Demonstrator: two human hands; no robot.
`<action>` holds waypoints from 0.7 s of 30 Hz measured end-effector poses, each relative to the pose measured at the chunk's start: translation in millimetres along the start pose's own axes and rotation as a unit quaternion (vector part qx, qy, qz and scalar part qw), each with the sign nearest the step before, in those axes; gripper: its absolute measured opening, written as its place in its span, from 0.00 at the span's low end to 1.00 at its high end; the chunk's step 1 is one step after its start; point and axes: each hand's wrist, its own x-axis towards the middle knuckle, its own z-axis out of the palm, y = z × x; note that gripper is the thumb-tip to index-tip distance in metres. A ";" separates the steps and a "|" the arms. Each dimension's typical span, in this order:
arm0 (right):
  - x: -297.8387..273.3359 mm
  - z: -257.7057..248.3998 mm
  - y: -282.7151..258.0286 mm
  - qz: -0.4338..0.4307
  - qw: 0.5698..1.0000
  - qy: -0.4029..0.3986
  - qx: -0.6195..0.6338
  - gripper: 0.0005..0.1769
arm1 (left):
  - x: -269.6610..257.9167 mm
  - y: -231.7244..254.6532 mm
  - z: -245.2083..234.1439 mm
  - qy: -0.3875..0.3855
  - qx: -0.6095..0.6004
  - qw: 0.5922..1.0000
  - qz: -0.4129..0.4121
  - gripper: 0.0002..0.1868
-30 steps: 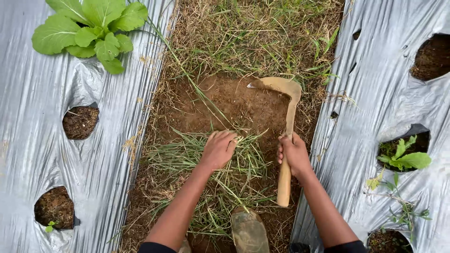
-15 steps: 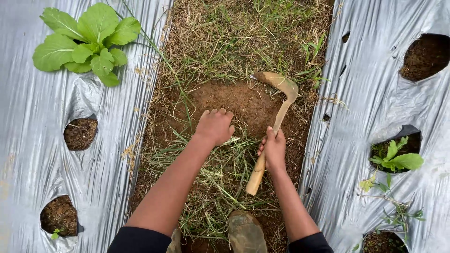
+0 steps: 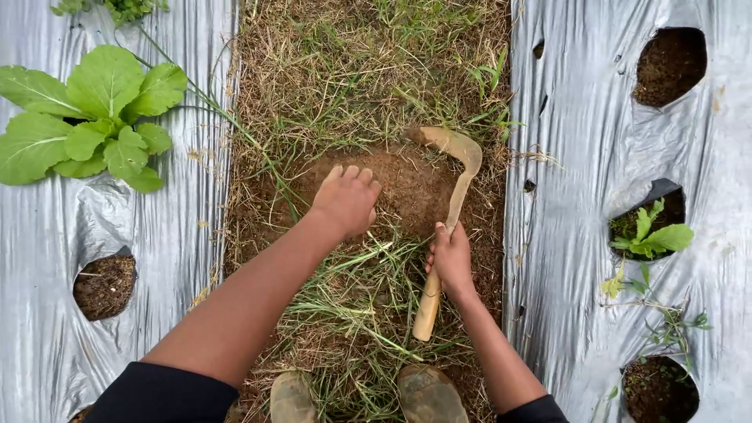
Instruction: The person uses a sickle to cut weeds and grass growing between rows of plants in a garden bed. They repeatedly swing the tool to sever the vegetation at the base and then pull the cut weeds away by hand.
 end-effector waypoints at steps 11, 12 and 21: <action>8.0 26.8 -0.6 -0.013 0.999 0.002 -0.036 0.11 | -11.7 -8.9 19.0 -0.059 -0.130 0.990 -0.014 0.36; 2.7 23.5 3.8 -0.006 0.999 0.002 -0.044 0.11 | -14.1 -11.3 17.0 -0.058 -0.165 0.984 -0.021 0.37; 24.4 44.6 -3.3 0.005 1.000 -0.004 0.000 0.11 | 1.8 -39.9 58.4 0.002 -0.227 0.973 -0.042 0.39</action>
